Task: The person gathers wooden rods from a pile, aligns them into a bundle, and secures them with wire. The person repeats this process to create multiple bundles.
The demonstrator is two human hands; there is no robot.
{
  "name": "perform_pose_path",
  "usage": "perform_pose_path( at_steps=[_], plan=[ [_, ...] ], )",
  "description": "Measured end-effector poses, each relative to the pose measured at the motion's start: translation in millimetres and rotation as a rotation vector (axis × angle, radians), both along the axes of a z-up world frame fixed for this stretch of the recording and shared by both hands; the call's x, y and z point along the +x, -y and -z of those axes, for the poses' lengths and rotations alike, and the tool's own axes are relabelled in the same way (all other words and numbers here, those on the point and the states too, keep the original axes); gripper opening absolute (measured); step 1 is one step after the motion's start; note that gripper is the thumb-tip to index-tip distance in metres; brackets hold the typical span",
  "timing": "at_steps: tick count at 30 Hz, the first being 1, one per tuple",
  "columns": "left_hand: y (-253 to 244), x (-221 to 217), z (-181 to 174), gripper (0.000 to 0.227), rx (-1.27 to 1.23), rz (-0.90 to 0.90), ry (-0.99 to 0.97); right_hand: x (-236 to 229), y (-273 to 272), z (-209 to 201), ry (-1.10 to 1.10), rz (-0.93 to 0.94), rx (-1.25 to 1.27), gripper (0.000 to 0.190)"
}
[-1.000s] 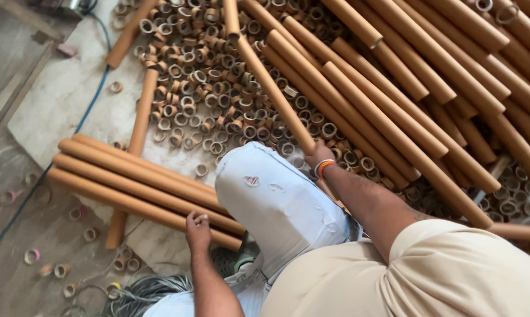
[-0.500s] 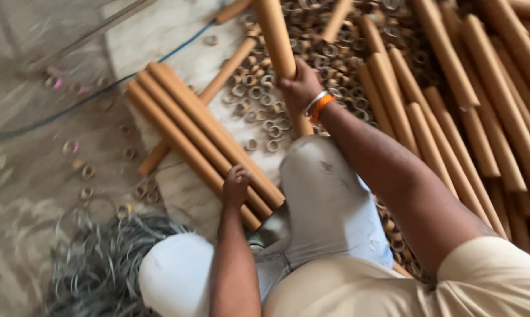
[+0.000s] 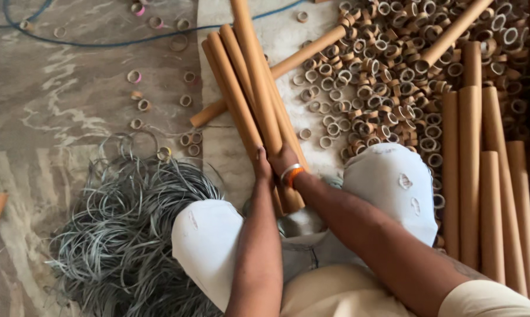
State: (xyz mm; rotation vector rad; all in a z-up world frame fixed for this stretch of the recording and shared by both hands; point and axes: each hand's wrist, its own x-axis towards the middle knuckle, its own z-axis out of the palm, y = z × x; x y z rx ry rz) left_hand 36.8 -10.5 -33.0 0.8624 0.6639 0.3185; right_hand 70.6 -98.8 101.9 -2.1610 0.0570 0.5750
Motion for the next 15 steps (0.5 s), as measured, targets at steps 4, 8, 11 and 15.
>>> perform_pose_path(
  at_steps=[4,8,11,15],
  plan=[
    [4.3,-4.2,7.2,0.051,0.221,-0.024,-0.167,-12.4,3.9,27.9,-0.062,-0.138,-0.09,0.052],
    [-0.7,-5.0,14.2,0.051,0.384,-0.012,-0.343,-4.3,4.8,50.5,-0.092,-0.216,-0.059,0.045],
    [1.0,-5.2,13.8,0.048,0.468,0.011,-0.379,0.2,7.5,66.1,-0.257,-0.231,-0.04,0.045],
    [1.2,-6.2,3.3,0.048,0.685,0.101,-0.58,2.9,4.5,86.2,-0.22,-0.347,-0.126,0.044]
  ],
)
